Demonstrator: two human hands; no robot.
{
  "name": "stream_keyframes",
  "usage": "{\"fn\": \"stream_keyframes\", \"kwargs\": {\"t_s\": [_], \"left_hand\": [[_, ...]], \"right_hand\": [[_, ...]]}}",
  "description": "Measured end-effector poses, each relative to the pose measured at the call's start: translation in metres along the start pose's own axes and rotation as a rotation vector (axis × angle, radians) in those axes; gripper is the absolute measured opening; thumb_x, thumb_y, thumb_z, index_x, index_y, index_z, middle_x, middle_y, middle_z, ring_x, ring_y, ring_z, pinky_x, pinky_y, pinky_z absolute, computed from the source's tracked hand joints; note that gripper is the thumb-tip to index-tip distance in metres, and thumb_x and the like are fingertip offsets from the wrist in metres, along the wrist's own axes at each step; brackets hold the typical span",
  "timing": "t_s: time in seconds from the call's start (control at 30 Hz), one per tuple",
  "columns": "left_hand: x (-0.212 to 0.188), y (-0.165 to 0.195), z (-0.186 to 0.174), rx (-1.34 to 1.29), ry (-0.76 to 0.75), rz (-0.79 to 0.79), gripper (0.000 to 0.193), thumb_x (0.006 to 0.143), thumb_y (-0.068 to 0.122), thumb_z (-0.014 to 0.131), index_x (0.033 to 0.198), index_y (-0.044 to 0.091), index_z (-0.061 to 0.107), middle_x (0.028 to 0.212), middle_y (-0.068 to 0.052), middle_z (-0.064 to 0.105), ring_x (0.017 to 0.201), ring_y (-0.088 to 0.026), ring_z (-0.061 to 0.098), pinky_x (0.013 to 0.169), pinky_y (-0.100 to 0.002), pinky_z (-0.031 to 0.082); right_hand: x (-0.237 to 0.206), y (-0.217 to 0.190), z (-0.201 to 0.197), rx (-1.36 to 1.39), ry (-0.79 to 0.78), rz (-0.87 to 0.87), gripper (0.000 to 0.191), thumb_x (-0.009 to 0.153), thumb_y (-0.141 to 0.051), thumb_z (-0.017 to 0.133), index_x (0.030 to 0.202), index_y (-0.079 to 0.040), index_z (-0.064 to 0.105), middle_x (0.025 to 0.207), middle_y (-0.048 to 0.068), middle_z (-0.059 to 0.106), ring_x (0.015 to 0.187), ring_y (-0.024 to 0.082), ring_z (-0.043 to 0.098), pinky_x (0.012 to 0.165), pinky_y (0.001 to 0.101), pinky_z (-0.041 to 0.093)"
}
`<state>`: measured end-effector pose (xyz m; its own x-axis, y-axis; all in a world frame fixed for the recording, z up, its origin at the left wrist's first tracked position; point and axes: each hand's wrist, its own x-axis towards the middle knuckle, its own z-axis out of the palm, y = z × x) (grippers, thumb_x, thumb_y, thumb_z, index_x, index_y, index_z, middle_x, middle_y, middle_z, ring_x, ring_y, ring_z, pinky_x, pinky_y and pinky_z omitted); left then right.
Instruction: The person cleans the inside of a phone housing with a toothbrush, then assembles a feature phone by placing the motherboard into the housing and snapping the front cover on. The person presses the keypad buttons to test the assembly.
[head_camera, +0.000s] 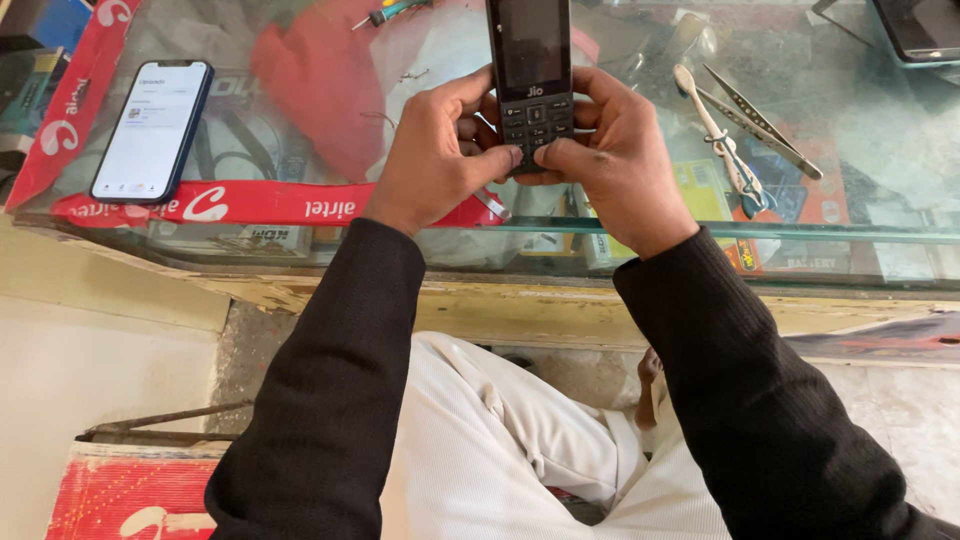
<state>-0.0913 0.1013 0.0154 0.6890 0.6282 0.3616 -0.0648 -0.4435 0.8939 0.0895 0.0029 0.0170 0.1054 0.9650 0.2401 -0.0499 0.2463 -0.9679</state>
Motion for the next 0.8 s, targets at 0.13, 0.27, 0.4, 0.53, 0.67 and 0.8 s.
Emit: {"fn": "stream_keyframes", "kwargs": {"t_s": [0.13,0.27,0.4,0.53,0.67,0.8], "left_hand": [[0.0010,-0.0029,0.0003,0.048,0.010,0.041,0.070,0.078,-0.007,0.074,0.145,-0.003,0.054,0.104,-0.007,0.071,0.080,-0.009,0.072,0.066,-0.024,0.062],[0.0022,-0.0058,0.0013,0.055,0.036,0.002,0.066,0.077,-0.007,0.074,0.141,-0.002,0.059,0.104,-0.007,0.074,0.080,-0.009,0.073,0.067,-0.025,0.063],[0.0012,-0.0062,0.0016,0.090,0.033,0.005,0.061,0.078,-0.006,0.075,0.138,-0.002,0.062,0.103,-0.008,0.074,0.080,-0.010,0.074,0.067,-0.025,0.064],[0.0024,-0.0058,0.0024,0.173,0.038,0.064,0.060,0.078,-0.003,0.074,0.137,-0.002,0.061,0.098,-0.007,0.075,0.079,-0.010,0.076,0.067,-0.025,0.065],[0.0048,-0.0065,0.0050,0.162,0.055,0.045,0.052,0.079,-0.002,0.074,0.130,-0.002,0.067,0.097,-0.007,0.076,0.079,-0.011,0.076,0.066,-0.026,0.065],[0.0041,-0.0060,0.0049,0.145,0.068,0.034,0.053,0.076,-0.002,0.074,0.128,-0.001,0.067,0.095,-0.006,0.075,0.076,-0.010,0.074,0.063,-0.025,0.062]], "right_hand": [[0.0003,-0.0018,-0.0007,0.062,-0.028,-0.004,0.054,0.090,0.013,0.061,0.142,0.004,0.048,0.118,0.013,0.071,0.105,0.020,0.075,0.091,0.0375,0.064],[-0.0007,-0.0014,0.0006,-0.142,-0.043,-0.064,0.057,0.086,0.015,0.069,0.139,0.006,0.050,0.119,0.014,0.071,0.105,0.020,0.074,0.093,0.0355,0.067],[0.0015,0.0010,0.0040,-0.132,0.024,-0.013,0.056,0.083,0.016,0.063,0.137,0.005,0.052,0.116,0.014,0.072,0.102,0.019,0.076,0.089,0.0354,0.065],[0.0027,0.0014,0.0037,-0.090,0.057,0.003,0.047,0.087,0.013,0.058,0.133,0.005,0.053,0.115,0.015,0.073,0.102,0.019,0.076,0.091,0.0349,0.069],[0.0020,0.0006,0.0023,-0.107,0.021,-0.025,0.054,0.083,0.015,0.064,0.134,0.004,0.051,0.115,0.015,0.073,0.102,0.019,0.076,0.090,0.0345,0.068],[0.0030,0.0010,0.0026,-0.113,0.041,-0.011,0.053,0.083,0.014,0.064,0.133,0.004,0.050,0.115,0.015,0.073,0.101,0.019,0.076,0.089,0.0343,0.068]]}}
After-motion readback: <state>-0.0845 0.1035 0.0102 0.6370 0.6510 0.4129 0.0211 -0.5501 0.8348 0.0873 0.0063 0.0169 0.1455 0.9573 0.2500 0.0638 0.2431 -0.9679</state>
